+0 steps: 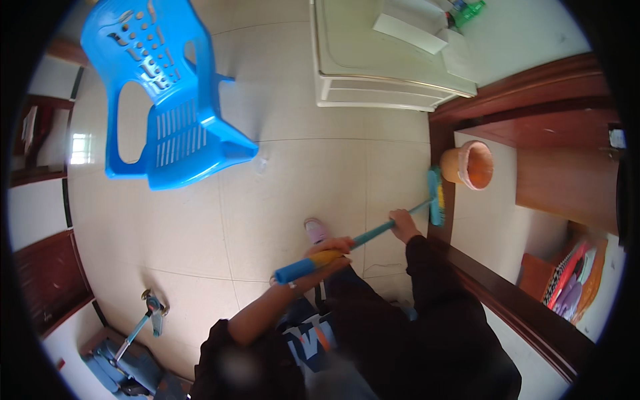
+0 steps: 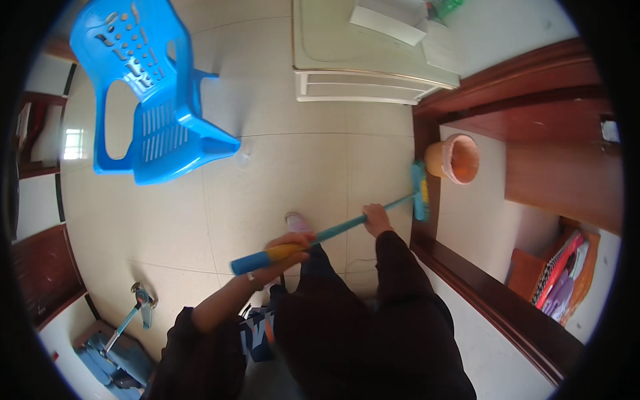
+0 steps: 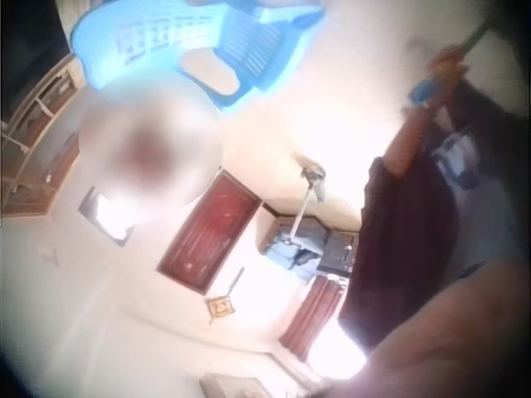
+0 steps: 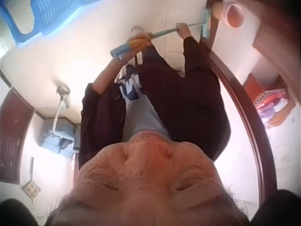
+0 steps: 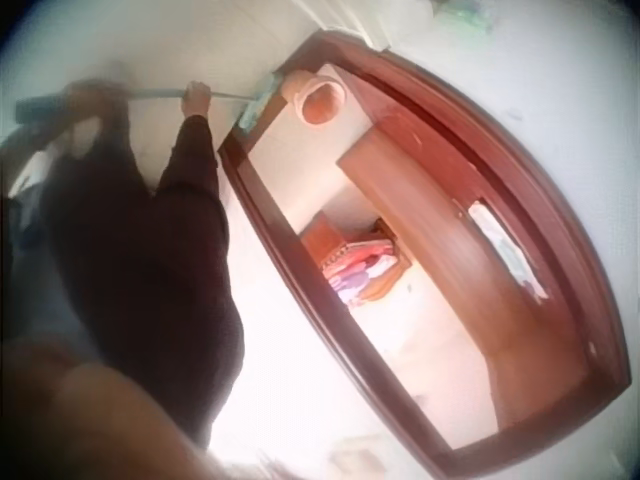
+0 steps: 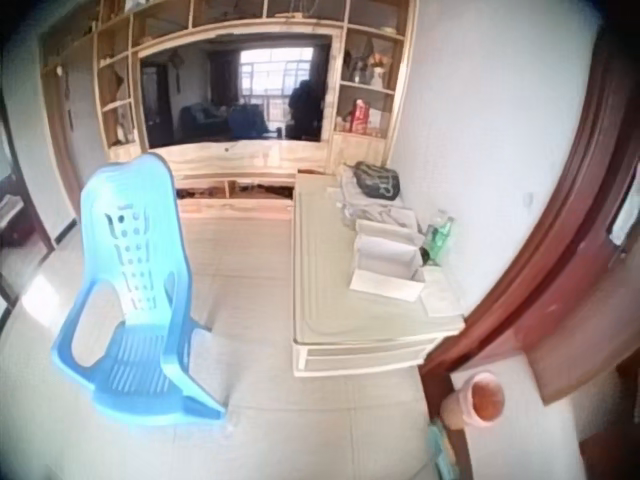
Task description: The person sweeps a tiled floor using a blue and yellow broom, moving a blue plastic chair aside to access the area underneath. They continue sweeping around furniture and a scooter, gathering small debris into a pile.
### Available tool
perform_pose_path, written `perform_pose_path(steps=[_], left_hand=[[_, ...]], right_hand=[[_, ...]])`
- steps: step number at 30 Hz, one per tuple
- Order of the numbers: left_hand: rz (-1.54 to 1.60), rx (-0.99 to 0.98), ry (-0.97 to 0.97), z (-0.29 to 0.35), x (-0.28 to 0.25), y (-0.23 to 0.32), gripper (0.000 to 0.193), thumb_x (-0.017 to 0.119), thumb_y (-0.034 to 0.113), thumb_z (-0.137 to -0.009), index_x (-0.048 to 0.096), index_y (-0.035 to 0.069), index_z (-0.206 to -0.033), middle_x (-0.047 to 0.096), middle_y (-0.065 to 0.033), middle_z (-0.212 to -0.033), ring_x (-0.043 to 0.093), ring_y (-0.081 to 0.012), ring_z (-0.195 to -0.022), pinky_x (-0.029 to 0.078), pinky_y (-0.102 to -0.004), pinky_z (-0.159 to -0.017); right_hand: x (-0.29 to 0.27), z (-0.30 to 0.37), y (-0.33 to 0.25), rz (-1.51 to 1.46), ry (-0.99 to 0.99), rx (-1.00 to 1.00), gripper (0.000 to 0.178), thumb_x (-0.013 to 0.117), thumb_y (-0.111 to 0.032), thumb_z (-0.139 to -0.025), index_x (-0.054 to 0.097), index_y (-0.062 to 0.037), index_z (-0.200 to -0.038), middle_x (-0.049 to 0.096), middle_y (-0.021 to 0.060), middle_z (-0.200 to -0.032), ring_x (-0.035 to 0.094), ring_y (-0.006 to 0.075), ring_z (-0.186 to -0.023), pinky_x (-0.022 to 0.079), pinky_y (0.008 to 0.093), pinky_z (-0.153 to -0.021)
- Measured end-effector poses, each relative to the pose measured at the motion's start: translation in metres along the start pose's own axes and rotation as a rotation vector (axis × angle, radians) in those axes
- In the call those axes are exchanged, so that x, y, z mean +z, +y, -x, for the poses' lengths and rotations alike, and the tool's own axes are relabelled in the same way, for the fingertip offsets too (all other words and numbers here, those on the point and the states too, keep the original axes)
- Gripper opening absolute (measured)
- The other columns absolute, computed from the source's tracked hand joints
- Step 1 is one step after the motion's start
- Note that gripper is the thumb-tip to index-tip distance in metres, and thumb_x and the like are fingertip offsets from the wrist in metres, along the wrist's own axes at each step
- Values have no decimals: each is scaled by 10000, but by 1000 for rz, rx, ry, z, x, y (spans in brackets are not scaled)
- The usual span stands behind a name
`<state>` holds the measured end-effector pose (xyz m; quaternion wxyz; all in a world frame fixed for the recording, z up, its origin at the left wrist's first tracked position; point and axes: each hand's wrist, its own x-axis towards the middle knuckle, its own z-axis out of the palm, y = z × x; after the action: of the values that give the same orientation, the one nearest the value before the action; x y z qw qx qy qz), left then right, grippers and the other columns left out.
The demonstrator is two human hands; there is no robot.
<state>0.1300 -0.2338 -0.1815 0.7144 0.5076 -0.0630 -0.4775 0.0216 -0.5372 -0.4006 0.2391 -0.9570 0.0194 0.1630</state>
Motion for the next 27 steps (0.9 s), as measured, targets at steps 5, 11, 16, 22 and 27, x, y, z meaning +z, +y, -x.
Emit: perform_pose_path(steps=[5,11,16,22,27], left_hand=[[-192,408,268,29,-53,82,119,554,160,-883,593,53,-850,620,-101,-891,582,-272,-1013,414,-487,-950],[-397,927,37,63,-34,196,267,596,201,-853,454,112,-645,488,-36,-495,496,-149,-436,448,-303,-472],[-379,878,73,29,-9,154,270,524,223,-873,485,69,-654,492,-49,-555,459,-189,-478,432,-361,-536],[-190,335,-17,-37,-18,43,209,664,-26,-759,537,52,-905,570,-109,-1083,442,-280,-1217,370,-366,-995],[-49,297,119,-50,-42,29,180,608,-10,-811,542,64,-961,547,-100,-1137,398,-267,-1254,306,-384,-1047]], right_hand=[[13,-97,-124,-355,315,-119,248,594,-224,-737,476,-46,-611,487,164,-657,480,375,-669,341,456,-619],[-85,-156,-268,-532,114,-299,226,604,-210,-797,518,-51,-661,579,156,-728,520,379,-764,400,453,-679],[-101,-130,-174,-397,220,-384,126,583,-145,-743,508,-76,-669,537,128,-691,513,351,-720,391,422,-666],[-60,-123,-14,34,187,-26,103,595,-81,-687,494,-62,-673,529,162,-706,516,378,-739,408,454,-660],[-51,-155,-1,86,105,-15,112,590,-14,-651,493,-50,-692,530,177,-722,518,395,-760,421,473,-667]])
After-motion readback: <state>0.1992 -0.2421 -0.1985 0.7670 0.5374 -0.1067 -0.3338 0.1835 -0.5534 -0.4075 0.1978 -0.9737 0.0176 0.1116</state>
